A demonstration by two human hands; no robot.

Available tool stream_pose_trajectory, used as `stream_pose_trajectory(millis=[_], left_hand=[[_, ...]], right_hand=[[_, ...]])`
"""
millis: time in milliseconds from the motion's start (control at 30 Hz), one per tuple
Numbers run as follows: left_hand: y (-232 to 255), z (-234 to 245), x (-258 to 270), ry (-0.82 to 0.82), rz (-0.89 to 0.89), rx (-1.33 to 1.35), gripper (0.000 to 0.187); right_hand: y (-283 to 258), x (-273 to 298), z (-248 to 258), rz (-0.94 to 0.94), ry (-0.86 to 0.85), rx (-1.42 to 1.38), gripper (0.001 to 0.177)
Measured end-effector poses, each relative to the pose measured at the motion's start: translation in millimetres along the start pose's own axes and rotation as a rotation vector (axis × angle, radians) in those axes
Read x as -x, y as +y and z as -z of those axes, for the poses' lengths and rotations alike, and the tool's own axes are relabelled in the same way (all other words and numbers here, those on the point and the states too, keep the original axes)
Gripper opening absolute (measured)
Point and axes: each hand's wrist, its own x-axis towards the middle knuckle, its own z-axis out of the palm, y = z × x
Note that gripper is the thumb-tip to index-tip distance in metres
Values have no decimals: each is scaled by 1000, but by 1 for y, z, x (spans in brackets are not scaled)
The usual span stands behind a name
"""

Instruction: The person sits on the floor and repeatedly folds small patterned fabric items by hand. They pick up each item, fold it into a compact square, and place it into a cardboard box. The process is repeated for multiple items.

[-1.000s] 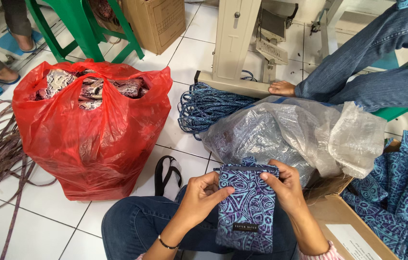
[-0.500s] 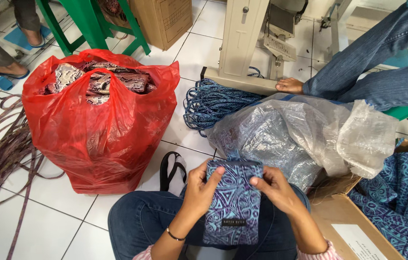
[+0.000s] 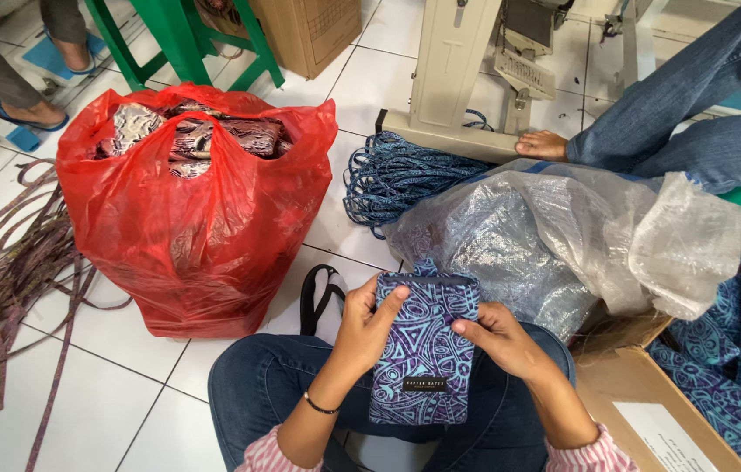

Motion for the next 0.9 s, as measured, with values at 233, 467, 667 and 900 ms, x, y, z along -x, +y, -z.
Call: stream_pose_trajectory(millis=[233,467,667,900], left_hand=[[16,-2,18,-24,-168,-259,26],[26,-7,24,-116,-85,-111,28],[22,-7,27,-103,-82,-93,29],[20,-5,29,-92,-313,-241,27]], right_hand=[[-35,6,-1,156,173,164,39],[-48,7,-15,246,180,341,24],[-53,9,-21,272,167,351,26],[-80,-5,-13,58,64,148,32]])
